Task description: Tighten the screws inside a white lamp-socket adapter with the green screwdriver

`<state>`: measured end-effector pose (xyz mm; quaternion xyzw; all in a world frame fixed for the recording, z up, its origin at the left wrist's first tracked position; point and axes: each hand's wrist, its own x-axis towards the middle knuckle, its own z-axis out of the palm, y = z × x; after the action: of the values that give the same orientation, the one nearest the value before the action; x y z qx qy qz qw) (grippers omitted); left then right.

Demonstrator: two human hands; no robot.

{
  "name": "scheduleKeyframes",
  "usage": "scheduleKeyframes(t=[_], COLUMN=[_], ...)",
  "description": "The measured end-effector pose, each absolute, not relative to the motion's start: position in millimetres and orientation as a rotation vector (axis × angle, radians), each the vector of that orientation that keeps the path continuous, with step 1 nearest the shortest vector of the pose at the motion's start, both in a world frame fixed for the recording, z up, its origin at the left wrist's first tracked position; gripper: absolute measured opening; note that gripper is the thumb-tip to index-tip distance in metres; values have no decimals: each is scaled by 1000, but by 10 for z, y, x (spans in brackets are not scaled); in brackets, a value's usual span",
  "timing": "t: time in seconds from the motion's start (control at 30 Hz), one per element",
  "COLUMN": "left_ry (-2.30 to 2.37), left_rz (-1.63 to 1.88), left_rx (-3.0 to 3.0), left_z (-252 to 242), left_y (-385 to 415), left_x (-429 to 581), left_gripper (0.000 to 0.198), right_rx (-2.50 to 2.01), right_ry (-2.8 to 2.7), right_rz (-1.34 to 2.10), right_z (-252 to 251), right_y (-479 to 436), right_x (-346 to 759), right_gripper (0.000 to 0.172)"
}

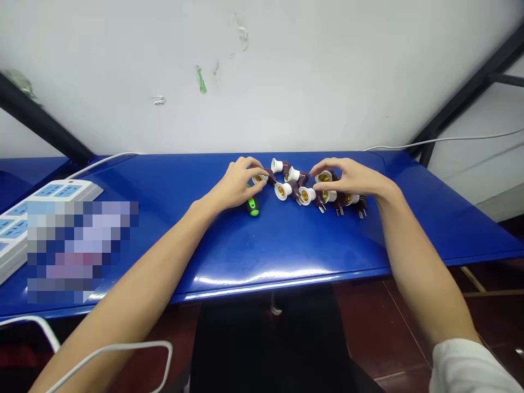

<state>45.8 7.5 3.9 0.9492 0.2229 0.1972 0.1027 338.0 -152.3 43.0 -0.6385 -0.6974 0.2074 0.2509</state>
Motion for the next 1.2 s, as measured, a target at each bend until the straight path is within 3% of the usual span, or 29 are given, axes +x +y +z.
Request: scheduleKeyframes(t=[0.13, 0.43, 0.77, 1.07, 1.2], left_ry=[569, 392, 404, 418, 447], left_rz=[567, 489, 518, 517, 511], left_rx=[2826, 2829, 2824, 2829, 2826], left_z=[56, 58, 70, 48, 35], left_y=[7, -208, -196, -154, -143], left_x=[493, 590, 588, 590, 588], left_gripper=[36, 35, 33, 33, 31], right_rx=[-1738, -1708, -1790, -1870, -1884], right_ry=[-2005, -2147, -2099, -1997, -1935], right_rz=[564, 502, 343, 262, 129], right_z=[466, 282, 230, 142, 55], right_y=[-1542, -1406, -1379, -1327, -1290], right_x=[3328, 3309, 3331, 3443, 3543], right_gripper=[53, 37, 35, 36, 46])
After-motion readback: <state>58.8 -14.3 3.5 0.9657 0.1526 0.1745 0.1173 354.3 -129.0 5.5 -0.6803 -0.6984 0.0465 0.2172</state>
